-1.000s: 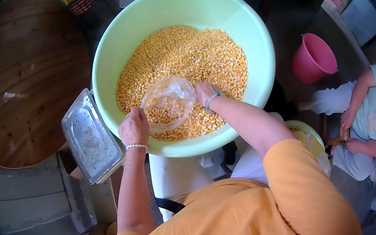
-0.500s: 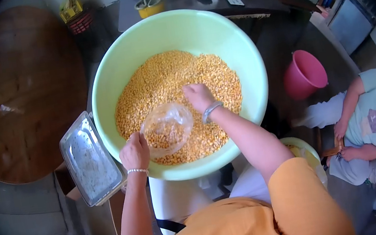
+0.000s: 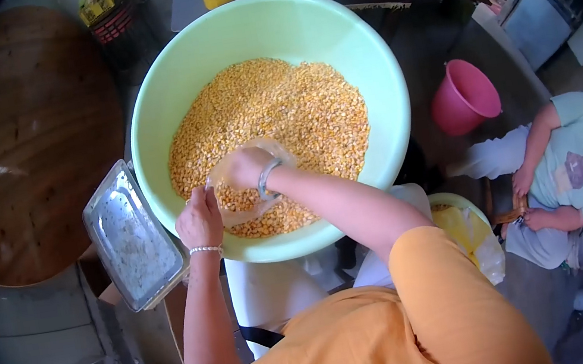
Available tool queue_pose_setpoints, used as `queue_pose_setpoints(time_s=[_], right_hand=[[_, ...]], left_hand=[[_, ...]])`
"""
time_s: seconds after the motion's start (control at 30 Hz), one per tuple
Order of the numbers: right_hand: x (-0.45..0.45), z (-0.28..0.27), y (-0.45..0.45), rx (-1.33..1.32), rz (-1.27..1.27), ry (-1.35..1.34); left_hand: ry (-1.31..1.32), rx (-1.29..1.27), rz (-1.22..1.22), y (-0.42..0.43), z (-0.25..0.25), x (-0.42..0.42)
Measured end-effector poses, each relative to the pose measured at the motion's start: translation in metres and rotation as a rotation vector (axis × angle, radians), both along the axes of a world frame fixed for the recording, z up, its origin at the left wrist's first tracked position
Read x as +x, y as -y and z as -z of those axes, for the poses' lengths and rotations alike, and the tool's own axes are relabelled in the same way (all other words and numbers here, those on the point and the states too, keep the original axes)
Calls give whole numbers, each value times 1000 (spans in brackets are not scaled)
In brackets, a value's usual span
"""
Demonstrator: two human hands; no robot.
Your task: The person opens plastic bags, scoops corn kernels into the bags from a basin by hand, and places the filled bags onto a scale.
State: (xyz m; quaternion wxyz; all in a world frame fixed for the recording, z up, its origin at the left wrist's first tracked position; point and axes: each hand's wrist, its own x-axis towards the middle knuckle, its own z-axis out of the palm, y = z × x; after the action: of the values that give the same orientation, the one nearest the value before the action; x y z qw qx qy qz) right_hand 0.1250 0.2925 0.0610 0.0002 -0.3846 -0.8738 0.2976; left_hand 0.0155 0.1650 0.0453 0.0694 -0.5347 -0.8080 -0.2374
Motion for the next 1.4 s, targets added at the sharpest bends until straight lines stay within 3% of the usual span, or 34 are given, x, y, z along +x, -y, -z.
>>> queue_pose_setpoints(time_s=[0.1,0.23,0.37,0.47,0.53,0.6,0.7,0.87,1.0,1.2,1.23,1.33,1.4], right_hand=[[21,13,-8,89,85,-383],[59,-1,-29,108,305,-616],[93,40,-63,205,541,-258],[105,72,-61,98,382,130],[98,62,-43,-1,259,320],[94,54,-30,-83,266,230],[93,62,-23,19,297,160],[94,58,-21,92,203,220],[92,46,-18,-159,371,105],[89,56,-37,-19,367,167],[90,62,-45,27,332,128],[93,44,-55,-52,636,-167],[91,27,-57,-135,597,-354]], left_hand=[[45,-25,-1,1,-5,2],[47,-48,-16,1,-1,1],[30,-71,-34,-2,-2,5],[-10,-32,-29,-1,-2,5],[-33,-19,-28,-2,-1,6],[-25,-50,-13,-1,-3,6],[-41,-38,-4,-3,0,9],[-45,-72,-12,-2,-3,7],[-51,-50,-32,-3,-2,6],[-15,-53,-29,-3,0,4],[-26,-30,-21,-2,0,5],[-14,13,-13,-3,-1,5],[-7,12,-21,-1,-1,4]])
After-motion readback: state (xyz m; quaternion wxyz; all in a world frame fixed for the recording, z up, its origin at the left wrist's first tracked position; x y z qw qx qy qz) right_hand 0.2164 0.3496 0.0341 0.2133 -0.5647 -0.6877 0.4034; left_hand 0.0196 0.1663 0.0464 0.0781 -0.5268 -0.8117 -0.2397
